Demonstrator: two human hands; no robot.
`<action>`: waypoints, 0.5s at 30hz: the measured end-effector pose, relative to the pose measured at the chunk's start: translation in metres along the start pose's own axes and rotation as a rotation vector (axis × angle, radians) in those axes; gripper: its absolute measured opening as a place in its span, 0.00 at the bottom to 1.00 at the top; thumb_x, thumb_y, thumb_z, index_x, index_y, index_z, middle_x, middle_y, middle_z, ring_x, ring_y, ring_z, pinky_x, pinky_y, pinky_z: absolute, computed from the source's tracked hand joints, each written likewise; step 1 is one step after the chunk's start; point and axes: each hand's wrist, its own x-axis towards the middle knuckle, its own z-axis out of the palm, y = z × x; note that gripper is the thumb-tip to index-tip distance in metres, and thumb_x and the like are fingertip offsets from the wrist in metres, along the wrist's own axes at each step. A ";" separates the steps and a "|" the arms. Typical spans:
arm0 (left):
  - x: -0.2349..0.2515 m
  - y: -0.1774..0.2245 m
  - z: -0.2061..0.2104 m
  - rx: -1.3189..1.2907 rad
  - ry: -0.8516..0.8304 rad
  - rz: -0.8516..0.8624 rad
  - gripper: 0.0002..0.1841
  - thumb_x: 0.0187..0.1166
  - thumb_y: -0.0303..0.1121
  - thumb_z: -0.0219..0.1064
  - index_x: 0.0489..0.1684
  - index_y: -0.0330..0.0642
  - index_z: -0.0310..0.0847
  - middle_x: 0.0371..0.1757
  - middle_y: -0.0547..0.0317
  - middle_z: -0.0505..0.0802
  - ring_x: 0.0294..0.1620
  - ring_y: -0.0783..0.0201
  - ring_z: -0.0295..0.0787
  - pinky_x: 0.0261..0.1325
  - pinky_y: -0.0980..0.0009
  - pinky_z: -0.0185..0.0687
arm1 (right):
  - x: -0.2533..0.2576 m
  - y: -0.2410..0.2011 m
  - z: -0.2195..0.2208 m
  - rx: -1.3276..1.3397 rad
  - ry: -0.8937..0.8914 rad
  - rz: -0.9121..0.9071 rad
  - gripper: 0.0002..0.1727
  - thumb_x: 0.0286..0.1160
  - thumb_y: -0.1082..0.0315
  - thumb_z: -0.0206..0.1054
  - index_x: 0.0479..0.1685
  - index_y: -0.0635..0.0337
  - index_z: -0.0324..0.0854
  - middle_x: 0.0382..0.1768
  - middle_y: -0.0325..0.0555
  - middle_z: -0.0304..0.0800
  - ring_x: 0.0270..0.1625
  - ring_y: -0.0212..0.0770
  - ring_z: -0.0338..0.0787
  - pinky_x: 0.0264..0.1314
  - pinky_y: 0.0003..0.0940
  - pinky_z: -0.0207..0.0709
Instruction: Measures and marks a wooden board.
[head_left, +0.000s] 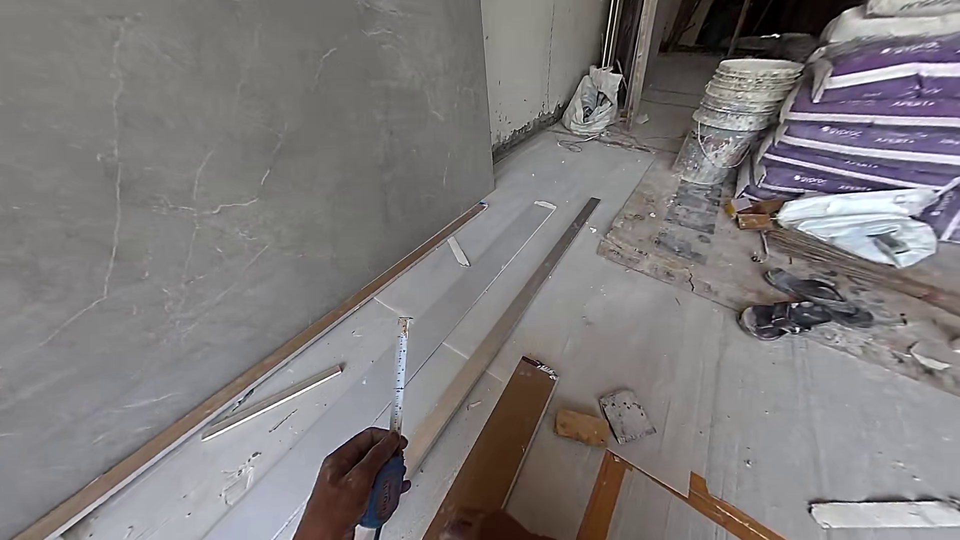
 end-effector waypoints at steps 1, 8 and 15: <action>0.009 -0.005 0.022 -0.054 -0.010 -0.024 0.11 0.84 0.35 0.62 0.42 0.37 0.87 0.40 0.49 0.93 0.37 0.52 0.94 0.42 0.49 0.94 | -0.012 0.021 -0.031 0.020 0.055 0.114 0.23 0.77 0.65 0.70 0.72 0.53 0.82 0.68 0.52 0.86 0.64 0.53 0.90 0.63 0.56 0.85; 0.059 -0.086 0.179 -0.320 0.098 -0.284 0.13 0.88 0.33 0.59 0.41 0.31 0.84 0.32 0.48 0.90 0.31 0.58 0.88 0.36 0.62 0.86 | -0.068 0.151 -0.180 0.179 0.701 0.784 0.19 0.81 0.54 0.63 0.59 0.57 0.88 0.42 0.47 0.93 0.43 0.43 0.91 0.54 0.46 0.84; 0.118 -0.126 0.306 -0.355 0.312 -0.408 0.16 0.89 0.36 0.62 0.38 0.30 0.87 0.35 0.43 0.91 0.36 0.54 0.86 0.43 0.57 0.82 | -0.058 0.184 -0.205 0.329 0.722 0.763 0.17 0.76 0.49 0.68 0.44 0.52 0.90 0.29 0.36 0.87 0.31 0.34 0.84 0.39 0.38 0.78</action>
